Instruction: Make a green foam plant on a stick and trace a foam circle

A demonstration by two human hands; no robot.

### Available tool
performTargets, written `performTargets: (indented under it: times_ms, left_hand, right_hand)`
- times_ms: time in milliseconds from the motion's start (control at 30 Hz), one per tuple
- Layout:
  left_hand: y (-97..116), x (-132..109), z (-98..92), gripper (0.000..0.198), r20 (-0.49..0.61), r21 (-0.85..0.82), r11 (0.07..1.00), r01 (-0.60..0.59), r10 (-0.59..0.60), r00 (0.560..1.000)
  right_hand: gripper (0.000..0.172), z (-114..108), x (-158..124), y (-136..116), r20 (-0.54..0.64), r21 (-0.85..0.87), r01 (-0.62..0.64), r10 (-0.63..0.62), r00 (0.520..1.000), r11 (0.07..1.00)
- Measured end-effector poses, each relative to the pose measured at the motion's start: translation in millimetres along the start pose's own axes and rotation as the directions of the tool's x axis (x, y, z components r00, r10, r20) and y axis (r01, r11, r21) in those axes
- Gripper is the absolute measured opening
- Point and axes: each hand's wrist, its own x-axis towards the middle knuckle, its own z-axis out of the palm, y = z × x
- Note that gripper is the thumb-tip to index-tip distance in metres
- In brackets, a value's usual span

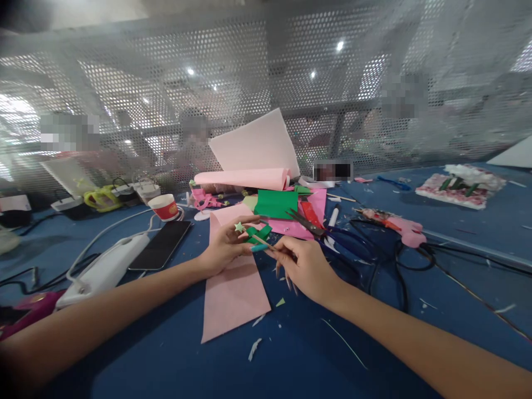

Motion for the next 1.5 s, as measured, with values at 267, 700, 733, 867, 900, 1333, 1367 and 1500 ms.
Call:
performTargets:
  times_ms: [267,700,733,867,900,1333,1367,1500]
  left_hand:
    - [3.4,-0.4,-4.0,0.058,0.071,-0.149,0.988,0.043,-0.033,0.997]
    - [2.5,-1.1,-0.6,0.035,-0.056,-0.21,0.975,0.078,-0.091,0.994]
    - [2.4,-0.6,-0.4,0.033,-0.069,-0.193,0.979,0.061,-0.076,0.995]
    - [3.7,-0.2,-1.0,0.027,-0.079,-0.106,0.994,0.014,-0.023,0.997]
    - [4.4,-0.4,-1.2,0.028,-0.071,-0.098,0.995,0.008,-0.015,0.997]
    - [0.4,-0.9,-1.4,0.029,-0.069,-0.143,0.99,-0.018,0.009,0.998]
    - [0.5,-0.9,-0.9,0.026,-0.085,-0.143,0.99,-0.014,0.001,0.996]
    - [0.8,-0.2,0.0,0.02,-0.136,-0.113,0.992,-0.048,0.032,0.99]
  right_hand:
    - [0.025,-5.7,1.8,-0.5,-0.036,-0.062,0.049,-0.052,0.998,0.997]
    - [0.027,-6.5,1.4,-2.6,-0.011,-0.078,0.053,-0.054,0.998,0.996]
    - [0.028,-6.3,1.0,-2.4,-0.007,-0.075,0.046,-0.047,0.999,0.996]
    - [0.029,-5.8,-0.1,-2.5,-0.001,-0.089,0.043,-0.044,0.999,0.995]
    - [0.029,-5.7,-0.1,-2.6,-0.005,-0.097,0.05,-0.05,0.999,0.994]
    - [0.032,-3.0,0.1,-2.5,0.055,-0.022,0.001,0.001,0.999,1.0]
    - [0.033,-2.8,0.0,-2.6,0.059,-0.024,0.0,0.002,0.998,1.0]
    - [0.032,-2.5,-0.1,-2.9,0.062,-0.044,0.005,-0.002,0.998,0.999]
